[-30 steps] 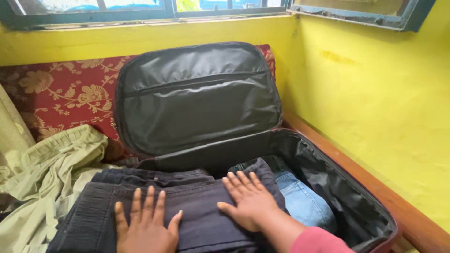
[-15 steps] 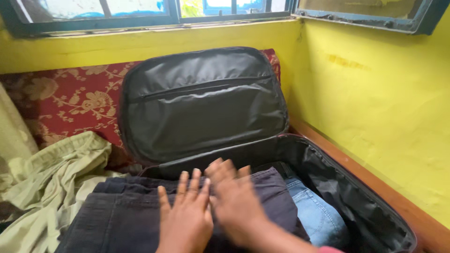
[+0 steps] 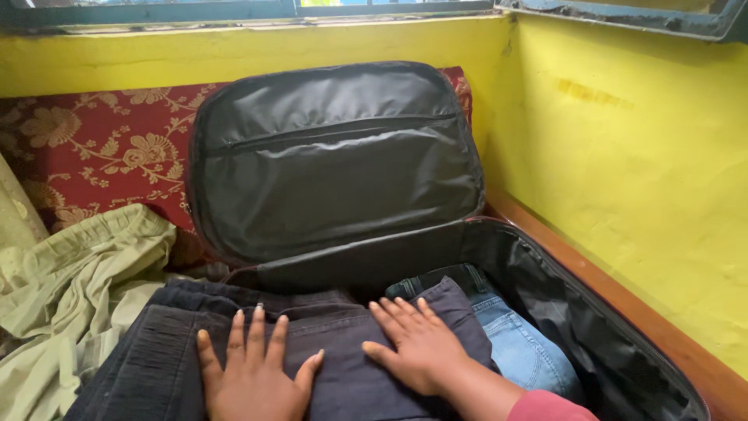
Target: The person packs a suitcase by folding and placing various pairs of pants and shorts into the main compartment, smoothing them down to fit.
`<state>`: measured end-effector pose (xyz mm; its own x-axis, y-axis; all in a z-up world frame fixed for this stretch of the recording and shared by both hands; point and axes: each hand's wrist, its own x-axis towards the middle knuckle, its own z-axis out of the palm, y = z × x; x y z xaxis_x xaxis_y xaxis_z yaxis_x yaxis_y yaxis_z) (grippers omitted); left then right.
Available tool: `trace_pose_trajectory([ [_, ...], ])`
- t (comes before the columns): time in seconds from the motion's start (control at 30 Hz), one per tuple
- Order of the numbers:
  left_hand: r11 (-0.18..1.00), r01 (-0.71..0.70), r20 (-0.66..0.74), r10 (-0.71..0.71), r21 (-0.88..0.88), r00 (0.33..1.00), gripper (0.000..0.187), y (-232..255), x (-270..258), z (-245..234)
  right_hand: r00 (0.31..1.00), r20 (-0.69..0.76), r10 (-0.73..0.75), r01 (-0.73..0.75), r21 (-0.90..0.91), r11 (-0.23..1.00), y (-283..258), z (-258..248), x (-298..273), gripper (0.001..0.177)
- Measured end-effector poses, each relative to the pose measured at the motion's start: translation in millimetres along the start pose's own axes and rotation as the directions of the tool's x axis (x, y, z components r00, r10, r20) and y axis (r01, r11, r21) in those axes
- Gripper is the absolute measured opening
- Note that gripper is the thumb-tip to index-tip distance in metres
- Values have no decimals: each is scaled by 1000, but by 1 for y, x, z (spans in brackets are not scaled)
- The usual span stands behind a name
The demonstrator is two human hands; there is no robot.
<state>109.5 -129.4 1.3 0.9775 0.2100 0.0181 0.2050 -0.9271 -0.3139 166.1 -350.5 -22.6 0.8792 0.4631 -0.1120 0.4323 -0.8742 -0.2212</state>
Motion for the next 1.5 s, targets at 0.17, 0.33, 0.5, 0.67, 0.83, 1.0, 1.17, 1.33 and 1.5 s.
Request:
trace_pose_trajectory([
  [0.17, 996, 90, -43, -89, 26, 995, 84, -1, -2, -6, 978, -13, 207, -206, -145, 968, 18, -11, -2, 79],
  [0.33, 987, 17, -418, -83, -158, 905, 79, -1, 0, 2, 846, -382, 371, -403, -4, 915, 4, -29, 2, 78],
  [0.5, 762, -418, -529, 118, -495, 840, 68, 12, 12, 20, 833, -541, -115, 179, 68, 981, -38, 2, 7, 67],
  [0.67, 933, -344, -153, 327, -104, 932, 70, 22, 1, 16, 987, -68, -145, 147, 22, 989, -24, 4, 2, 78],
  [0.83, 974, -203, 72, 211, -103, 975, 66, 15, -7, -9, 994, 19, 104, -103, -45, 994, -11, 1, -2, 86],
  [1.0, 998, -58, 79, 60, -19, 995, 69, 4, -8, -13, 966, 67, 249, -241, -107, 965, 5, -5, -4, 84],
  [1.17, 998, 60, -125, -59, 11, 990, 61, -15, 2, 3, 915, 56, 399, -388, -149, 910, 25, -11, -9, 82],
  [1.33, 982, 36, -293, -90, -186, 952, 62, -16, 8, 16, 865, -28, 501, -500, -133, 856, 29, -18, -12, 82],
  [1.5, 893, -161, -580, -127, -419, 804, 59, -14, -1, 4, 873, -368, 320, -337, 20, 941, -4, -15, 4, 85],
])
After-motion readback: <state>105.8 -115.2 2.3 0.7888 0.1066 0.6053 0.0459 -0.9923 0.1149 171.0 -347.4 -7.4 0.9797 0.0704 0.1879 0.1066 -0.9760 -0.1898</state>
